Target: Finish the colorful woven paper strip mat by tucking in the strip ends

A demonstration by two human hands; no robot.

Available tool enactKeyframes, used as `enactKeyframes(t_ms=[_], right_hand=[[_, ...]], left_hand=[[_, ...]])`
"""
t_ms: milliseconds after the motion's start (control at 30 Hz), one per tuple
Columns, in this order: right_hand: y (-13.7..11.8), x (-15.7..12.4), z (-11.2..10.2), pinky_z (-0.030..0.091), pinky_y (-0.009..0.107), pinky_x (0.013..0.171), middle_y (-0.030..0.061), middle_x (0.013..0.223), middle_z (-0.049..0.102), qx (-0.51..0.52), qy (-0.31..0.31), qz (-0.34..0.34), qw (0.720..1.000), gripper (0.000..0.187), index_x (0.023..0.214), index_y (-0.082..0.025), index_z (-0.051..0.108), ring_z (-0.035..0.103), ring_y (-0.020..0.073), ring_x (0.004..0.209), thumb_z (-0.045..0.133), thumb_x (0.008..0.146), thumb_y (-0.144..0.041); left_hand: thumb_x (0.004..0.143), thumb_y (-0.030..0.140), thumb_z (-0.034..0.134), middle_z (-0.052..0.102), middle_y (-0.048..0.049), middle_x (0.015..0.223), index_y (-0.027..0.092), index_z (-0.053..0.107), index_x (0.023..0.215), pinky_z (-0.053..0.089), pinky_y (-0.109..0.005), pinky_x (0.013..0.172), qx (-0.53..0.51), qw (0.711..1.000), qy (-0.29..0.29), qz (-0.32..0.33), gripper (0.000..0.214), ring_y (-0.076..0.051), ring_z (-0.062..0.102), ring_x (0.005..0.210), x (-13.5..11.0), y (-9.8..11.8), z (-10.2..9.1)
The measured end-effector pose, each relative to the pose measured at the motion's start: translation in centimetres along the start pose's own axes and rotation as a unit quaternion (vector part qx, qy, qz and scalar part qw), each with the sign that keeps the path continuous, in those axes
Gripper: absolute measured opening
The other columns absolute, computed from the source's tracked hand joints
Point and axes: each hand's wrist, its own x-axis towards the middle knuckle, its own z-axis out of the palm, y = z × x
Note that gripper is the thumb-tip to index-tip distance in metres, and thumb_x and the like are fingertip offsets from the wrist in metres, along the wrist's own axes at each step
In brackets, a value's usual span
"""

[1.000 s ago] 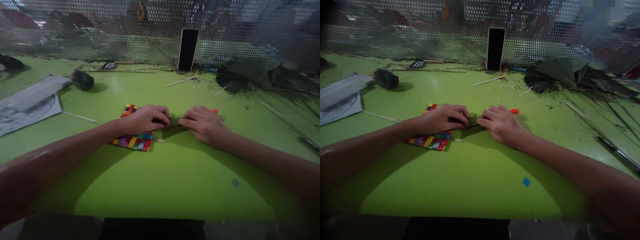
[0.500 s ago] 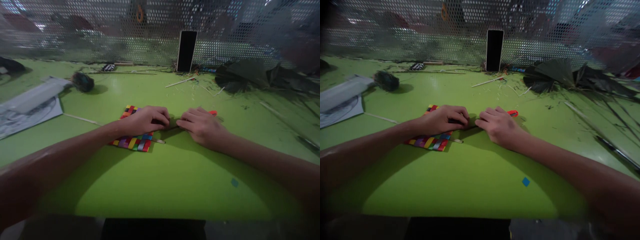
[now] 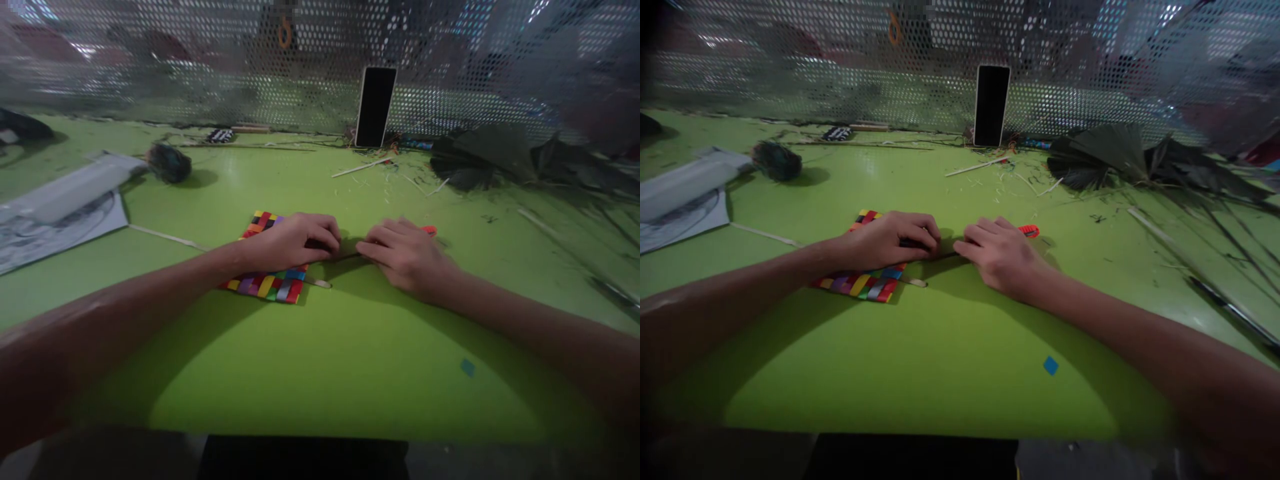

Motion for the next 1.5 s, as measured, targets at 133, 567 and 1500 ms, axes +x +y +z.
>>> enactKeyframes(t_ms=[133,567,1500], right_hand=[[0.06,0.03,0.00,0.034,0.034,0.074,0.0117,0.093,0.066,-0.011,-0.003,-0.005,1.000,0.029,0.109,-0.012,0.070,0.052,0.0225,0.085,0.045,0.094,-0.010],[-0.39,0.04,0.00,0.031,0.034,0.073,0.0112,0.089,0.066,-0.007,0.011,-0.007,1.000,0.031,0.105,-0.009,0.070,0.050,0.0210,0.081,0.042,0.093,-0.005],[-0.43,-0.13,-0.04,0.035,0.034,0.072,0.0114,0.088,0.067,0.011,0.009,0.007,1.000,0.030,0.105,-0.010,0.071,0.052,0.0215,0.083,0.044,0.093,-0.005]], left_hand=[[0.089,0.016,0.061,0.067,-0.0046,0.095,0.018,0.073,0.089,0.048,-0.026,0.081,0.002,1.000,0.002,-0.001,0.013,-0.014,0.063,0.087,0.01,0.04,-0.01],[0.089,0.013,0.059,0.067,-0.0045,0.098,0.017,0.073,0.090,0.047,-0.025,0.082,0.012,1.000,-0.010,-0.007,0.014,-0.014,0.063,0.090,0.06,0.25,-0.12],[0.087,0.013,0.061,0.068,-0.0039,0.095,0.018,0.075,0.087,0.049,-0.025,0.080,0.022,1.000,0.008,-0.012,0.015,-0.014,0.064,0.086,0.08,0.30,-0.08]])
